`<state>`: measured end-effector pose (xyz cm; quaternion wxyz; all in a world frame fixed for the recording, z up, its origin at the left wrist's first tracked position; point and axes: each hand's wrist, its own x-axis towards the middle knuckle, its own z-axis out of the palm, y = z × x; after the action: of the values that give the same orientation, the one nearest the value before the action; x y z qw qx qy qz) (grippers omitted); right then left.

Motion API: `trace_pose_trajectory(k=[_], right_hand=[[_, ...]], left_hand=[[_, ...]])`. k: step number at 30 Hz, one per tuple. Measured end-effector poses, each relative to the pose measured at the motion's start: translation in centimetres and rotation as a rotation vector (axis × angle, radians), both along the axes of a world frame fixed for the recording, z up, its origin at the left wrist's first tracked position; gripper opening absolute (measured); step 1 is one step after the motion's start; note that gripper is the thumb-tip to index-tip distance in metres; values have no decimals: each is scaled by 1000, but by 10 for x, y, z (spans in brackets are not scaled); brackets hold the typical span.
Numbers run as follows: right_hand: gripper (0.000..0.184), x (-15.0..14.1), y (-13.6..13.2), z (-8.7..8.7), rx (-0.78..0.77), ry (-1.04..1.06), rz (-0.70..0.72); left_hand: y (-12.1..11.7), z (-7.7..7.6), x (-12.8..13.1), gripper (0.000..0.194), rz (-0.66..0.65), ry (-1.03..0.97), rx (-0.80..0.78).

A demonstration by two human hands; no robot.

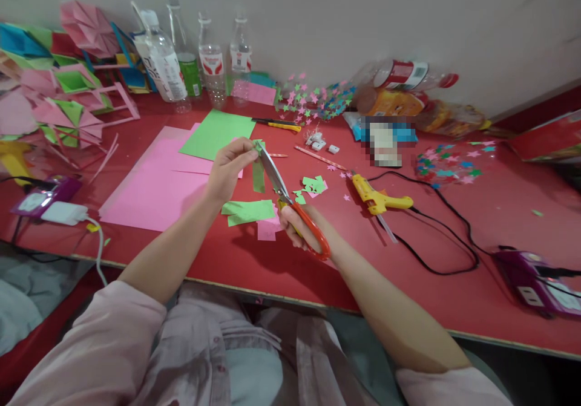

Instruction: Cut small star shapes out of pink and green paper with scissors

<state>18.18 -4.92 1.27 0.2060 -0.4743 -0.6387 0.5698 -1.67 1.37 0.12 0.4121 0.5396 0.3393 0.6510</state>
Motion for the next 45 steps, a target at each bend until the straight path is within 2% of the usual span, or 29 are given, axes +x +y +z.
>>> trace_pose_trajectory(k=[6,11,23,27,29,32,35,38,45], right_hand=[[59,-1,3,-4,-10,-51,9],[62,-1,5,-5,-1,-75,7],[60,-2,7,-9,6,-81,-8],[57,-3,8,-9,-36,-75,-38],[54,-3,8,-8,-39,-33,-85],[50,-2,8,-5,33,41,-186],[46,-2,10,-5,104,76,-270],[44,-2,14,-9,100,113,-312],[33,-7,15,-14,76,230,-411]], left_hand=[[1,-2,0,21,16,18,-18],[1,-2,0,17,12,-11,-30],[2,-4,1,14,-1,-80,-38],[1,-3,1,13,1,-90,-62],[0,-3,3,11,9,-95,-97],[-2,-2,9,8,7,-144,-221],[-6,-3,20,8,-49,-226,-357],[-10,-7,32,11,-108,-221,-456],[-22,-17,52,17,-232,-210,-547]])
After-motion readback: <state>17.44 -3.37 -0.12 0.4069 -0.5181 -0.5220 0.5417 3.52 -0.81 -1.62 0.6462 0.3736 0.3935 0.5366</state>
